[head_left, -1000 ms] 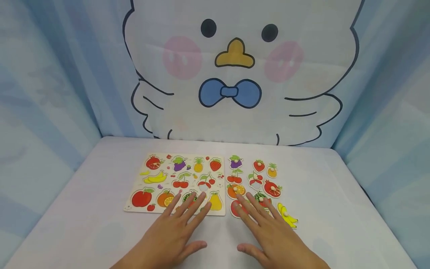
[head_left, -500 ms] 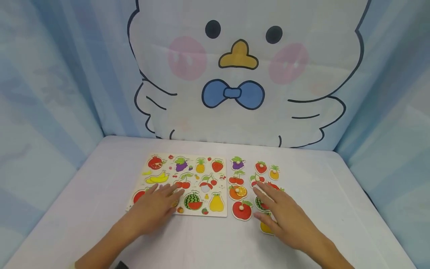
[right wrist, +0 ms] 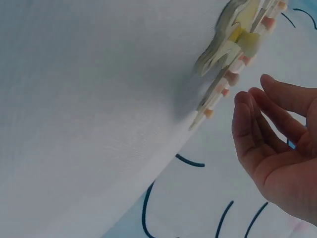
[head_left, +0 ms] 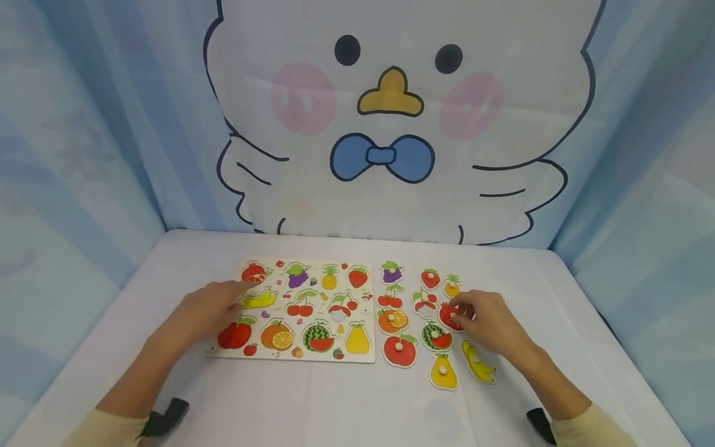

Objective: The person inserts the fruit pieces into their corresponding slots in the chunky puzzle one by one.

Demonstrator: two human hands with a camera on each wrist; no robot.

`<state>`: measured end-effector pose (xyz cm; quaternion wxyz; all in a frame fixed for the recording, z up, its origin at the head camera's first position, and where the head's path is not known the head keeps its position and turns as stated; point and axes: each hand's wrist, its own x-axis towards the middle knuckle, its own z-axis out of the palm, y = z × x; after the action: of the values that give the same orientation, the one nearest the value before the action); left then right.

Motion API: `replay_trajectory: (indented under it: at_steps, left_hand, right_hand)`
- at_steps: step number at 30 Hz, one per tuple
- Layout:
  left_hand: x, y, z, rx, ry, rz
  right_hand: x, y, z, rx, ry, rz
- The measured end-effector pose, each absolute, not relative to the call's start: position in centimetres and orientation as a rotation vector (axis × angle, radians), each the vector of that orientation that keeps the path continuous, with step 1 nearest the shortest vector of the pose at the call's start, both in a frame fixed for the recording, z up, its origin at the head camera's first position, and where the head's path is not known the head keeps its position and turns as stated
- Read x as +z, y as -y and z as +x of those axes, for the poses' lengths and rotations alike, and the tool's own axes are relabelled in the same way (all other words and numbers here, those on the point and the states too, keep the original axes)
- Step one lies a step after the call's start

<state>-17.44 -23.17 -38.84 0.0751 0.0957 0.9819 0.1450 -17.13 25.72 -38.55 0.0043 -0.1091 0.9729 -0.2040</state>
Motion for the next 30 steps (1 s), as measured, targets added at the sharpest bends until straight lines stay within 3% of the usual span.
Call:
replay_trajectory:
  at_steps: [10,30]
  left_hand:
    - [-39.6,25.6,-18.5,0.462,-2.922,0.186]
    - [-39.7,25.9,-19.3,0.471,-2.879,0.226]
  right_hand:
    - [-39.9,-26.1,-18.7,-0.578,-2.957,-0.255]
    - [-38.8,-26.2,-19.6,-0.594,-2.95,-0.286]
